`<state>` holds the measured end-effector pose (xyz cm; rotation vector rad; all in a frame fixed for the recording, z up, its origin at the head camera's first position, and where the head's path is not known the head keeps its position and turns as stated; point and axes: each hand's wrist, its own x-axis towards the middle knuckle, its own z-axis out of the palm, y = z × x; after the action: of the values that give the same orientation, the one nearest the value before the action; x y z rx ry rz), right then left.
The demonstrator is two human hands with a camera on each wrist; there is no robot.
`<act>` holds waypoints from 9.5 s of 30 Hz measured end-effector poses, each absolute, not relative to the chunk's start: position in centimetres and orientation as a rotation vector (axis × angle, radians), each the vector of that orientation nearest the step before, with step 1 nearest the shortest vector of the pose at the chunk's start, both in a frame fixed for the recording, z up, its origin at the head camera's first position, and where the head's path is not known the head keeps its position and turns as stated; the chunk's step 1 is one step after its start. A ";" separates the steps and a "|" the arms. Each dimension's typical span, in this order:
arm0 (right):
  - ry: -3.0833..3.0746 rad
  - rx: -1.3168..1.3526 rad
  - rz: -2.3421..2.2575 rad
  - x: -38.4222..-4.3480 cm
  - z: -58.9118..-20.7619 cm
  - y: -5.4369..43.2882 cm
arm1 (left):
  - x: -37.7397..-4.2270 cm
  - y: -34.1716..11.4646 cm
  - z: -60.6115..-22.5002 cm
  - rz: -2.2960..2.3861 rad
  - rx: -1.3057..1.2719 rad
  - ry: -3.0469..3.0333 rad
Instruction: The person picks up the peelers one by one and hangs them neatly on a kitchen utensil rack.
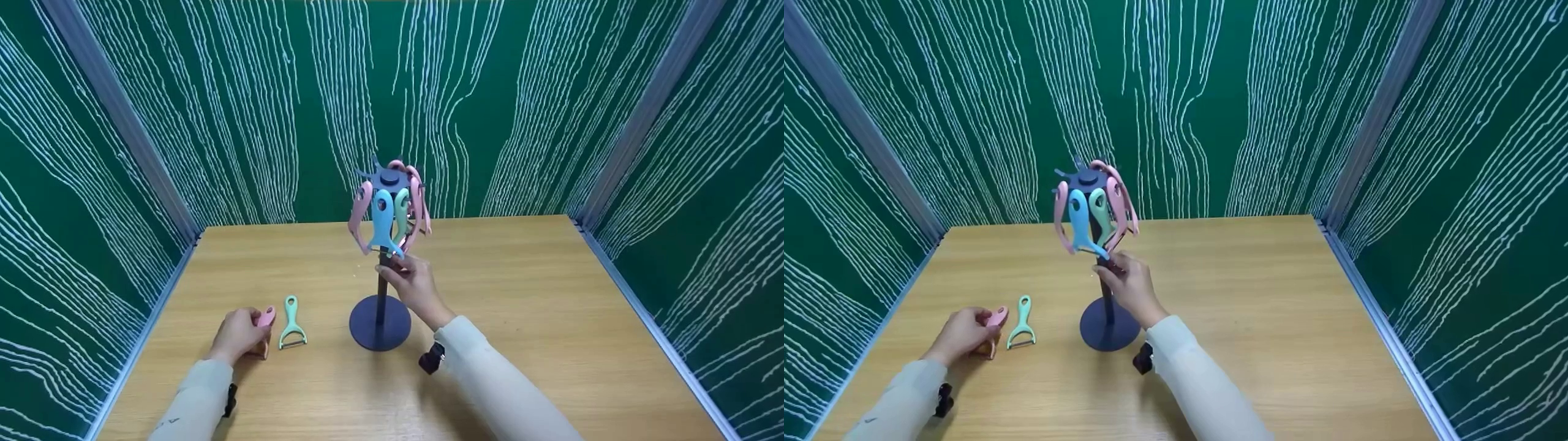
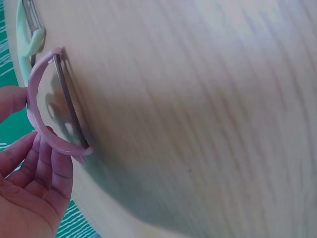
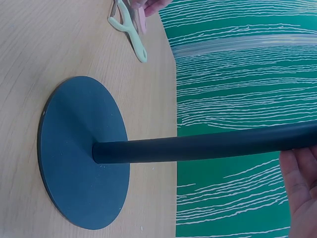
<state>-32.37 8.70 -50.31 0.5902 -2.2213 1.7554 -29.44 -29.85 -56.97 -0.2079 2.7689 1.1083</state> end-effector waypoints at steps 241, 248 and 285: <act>-2.240 0.524 1.739 -32.5 -50.5 8.8 | -29.4 -20.5 -47.6 1.908 0.470 2.894; -2.211 0.562 1.718 -32.7 -50.7 8.7 | -29.2 -20.9 -49.1 1.875 0.431 2.921; -2.235 0.550 1.696 -32.7 -50.5 8.7 | -28.1 -23.4 -54.1 1.592 0.327 2.958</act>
<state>-32.67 8.68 -50.54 0.5495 -2.2354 1.6956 -28.15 -23.37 -54.15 0.3267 2.9576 1.5921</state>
